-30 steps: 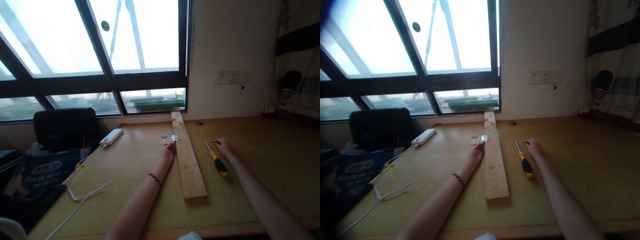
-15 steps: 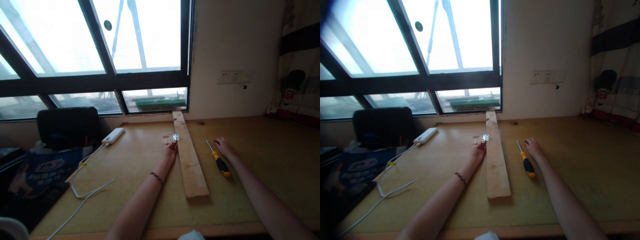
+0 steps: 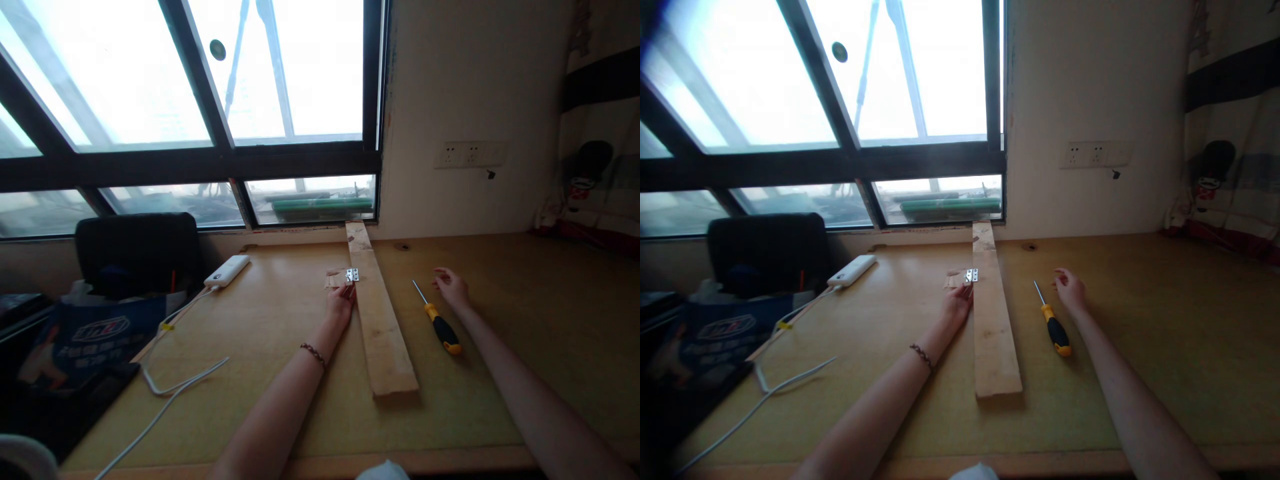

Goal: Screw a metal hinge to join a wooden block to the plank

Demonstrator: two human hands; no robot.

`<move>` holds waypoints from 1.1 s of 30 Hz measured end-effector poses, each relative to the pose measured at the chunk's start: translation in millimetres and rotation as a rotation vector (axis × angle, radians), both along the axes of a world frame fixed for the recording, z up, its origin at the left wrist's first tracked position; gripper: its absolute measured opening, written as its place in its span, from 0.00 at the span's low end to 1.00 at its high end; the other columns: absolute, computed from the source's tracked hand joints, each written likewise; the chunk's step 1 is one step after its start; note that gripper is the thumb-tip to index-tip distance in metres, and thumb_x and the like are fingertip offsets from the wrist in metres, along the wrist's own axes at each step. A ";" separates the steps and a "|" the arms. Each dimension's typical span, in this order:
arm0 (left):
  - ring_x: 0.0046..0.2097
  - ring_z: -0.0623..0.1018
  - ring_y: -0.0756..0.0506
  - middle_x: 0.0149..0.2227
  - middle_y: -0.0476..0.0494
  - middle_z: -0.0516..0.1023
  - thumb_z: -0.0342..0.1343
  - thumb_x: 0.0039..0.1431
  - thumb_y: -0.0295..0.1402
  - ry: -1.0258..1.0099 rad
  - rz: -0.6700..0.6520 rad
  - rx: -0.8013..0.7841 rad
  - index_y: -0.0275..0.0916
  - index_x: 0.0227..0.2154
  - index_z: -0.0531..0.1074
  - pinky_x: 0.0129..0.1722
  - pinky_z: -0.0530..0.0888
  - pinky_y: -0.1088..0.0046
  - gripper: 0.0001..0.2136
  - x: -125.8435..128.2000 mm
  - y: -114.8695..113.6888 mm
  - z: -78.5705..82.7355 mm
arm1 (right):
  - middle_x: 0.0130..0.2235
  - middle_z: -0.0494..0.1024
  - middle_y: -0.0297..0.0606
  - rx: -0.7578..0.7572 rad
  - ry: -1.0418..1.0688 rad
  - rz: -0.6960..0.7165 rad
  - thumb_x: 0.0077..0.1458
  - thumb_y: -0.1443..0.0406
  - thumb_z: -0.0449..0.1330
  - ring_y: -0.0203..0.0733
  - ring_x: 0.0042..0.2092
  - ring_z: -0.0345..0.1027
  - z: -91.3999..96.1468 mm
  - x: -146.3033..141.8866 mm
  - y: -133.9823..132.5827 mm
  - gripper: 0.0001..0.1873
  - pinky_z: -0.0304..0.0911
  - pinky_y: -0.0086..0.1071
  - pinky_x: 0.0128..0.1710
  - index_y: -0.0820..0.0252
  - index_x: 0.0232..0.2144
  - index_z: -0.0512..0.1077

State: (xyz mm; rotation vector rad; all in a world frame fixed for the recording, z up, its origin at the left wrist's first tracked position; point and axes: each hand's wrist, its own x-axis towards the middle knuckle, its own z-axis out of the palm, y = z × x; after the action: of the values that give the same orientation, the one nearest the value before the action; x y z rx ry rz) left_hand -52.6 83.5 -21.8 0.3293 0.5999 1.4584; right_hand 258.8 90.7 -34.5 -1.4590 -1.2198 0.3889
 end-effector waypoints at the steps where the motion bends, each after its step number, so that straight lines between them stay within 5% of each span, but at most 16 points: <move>1: 0.31 0.76 0.48 0.30 0.43 0.76 0.52 0.49 0.23 0.004 -0.003 -0.002 0.35 0.28 0.69 0.36 0.71 0.71 0.04 0.0 -0.1 0.1 | 0.29 0.74 0.36 0.011 0.160 0.030 0.45 0.69 0.55 0.36 0.28 0.70 2.3 -3.5 -0.5 0.13 0.67 0.30 0.28 0.63 0.37 0.71; 5: 0.32 0.76 0.48 0.30 0.43 0.76 0.52 0.50 0.24 0.027 0.000 -0.009 0.36 0.28 0.70 0.38 0.70 0.71 0.04 -0.2 -0.9 1.5 | 0.24 0.75 0.36 0.010 0.706 0.075 0.39 0.74 0.58 0.33 0.27 0.71 11.7 -15.2 -3.2 0.04 0.70 0.24 0.29 0.65 0.22 0.72; 9: 0.32 0.76 0.49 0.30 0.45 0.76 0.52 0.50 0.23 0.020 0.004 -0.013 0.38 0.29 0.70 0.37 0.71 0.72 0.05 -0.4 -2.1 3.9 | 0.24 0.76 0.38 -0.025 0.872 0.114 0.37 0.75 0.61 0.36 0.31 0.73 19.7 -20.1 -6.3 0.05 0.71 0.24 0.32 0.64 0.17 0.70; 15: 0.32 0.76 0.49 0.31 0.45 0.76 0.51 0.49 0.23 -0.002 0.010 -0.010 0.38 0.31 0.70 0.37 0.71 0.72 0.06 -0.1 0.1 0.5 | 0.33 0.78 0.40 0.013 0.714 0.287 0.34 0.70 0.67 0.39 0.39 0.72 35.5 -37.2 -20.7 0.11 0.70 0.25 0.38 0.64 0.27 0.73; 19: 0.32 0.76 0.48 0.31 0.43 0.76 0.52 0.48 0.23 -0.002 0.020 0.013 0.36 0.31 0.69 0.36 0.72 0.71 0.06 0.5 2.5 -4.3 | 0.28 0.77 0.41 -0.001 0.541 0.326 0.40 0.58 0.65 0.38 0.29 0.73 53.5 -62.7 -32.4 0.16 0.68 0.26 0.27 0.64 0.30 0.73; 22: 0.32 0.76 0.48 0.30 0.42 0.76 0.52 0.48 0.23 -0.004 0.024 0.009 0.34 0.30 0.69 0.37 0.72 0.71 0.06 0.8 3.5 -6.0 | 0.21 0.74 0.37 -0.016 0.396 0.322 0.40 0.54 0.64 0.32 0.20 0.66 67.4 -94.6 -32.2 0.19 0.60 0.23 0.17 0.66 0.26 0.73; 27: 0.32 0.76 0.48 0.31 0.42 0.76 0.52 0.48 0.23 0.004 0.029 0.016 0.34 0.31 0.69 0.37 0.71 0.70 0.06 1.6 4.2 -6.3 | 0.27 0.77 0.39 -0.102 0.376 0.552 0.38 0.58 0.65 0.37 0.28 0.71 75.3 -164.1 -8.9 0.17 0.64 0.25 0.25 0.64 0.30 0.73; 33: 0.34 0.76 0.48 0.34 0.42 0.76 0.54 0.46 0.23 -0.019 0.027 0.067 0.36 0.33 0.70 0.36 0.70 0.72 0.09 2.0 4.2 -7.8 | 0.23 0.77 0.36 -0.021 -0.121 0.335 0.43 0.57 0.60 0.38 0.27 0.70 55.9 -198.4 18.2 0.13 0.60 0.27 0.26 0.61 0.21 0.75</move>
State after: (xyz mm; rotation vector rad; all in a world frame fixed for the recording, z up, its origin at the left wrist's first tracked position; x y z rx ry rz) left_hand -50.5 87.7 -29.6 0.3604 0.5428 1.5083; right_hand 60.4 108.9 21.5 -1.3114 -1.5685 0.5464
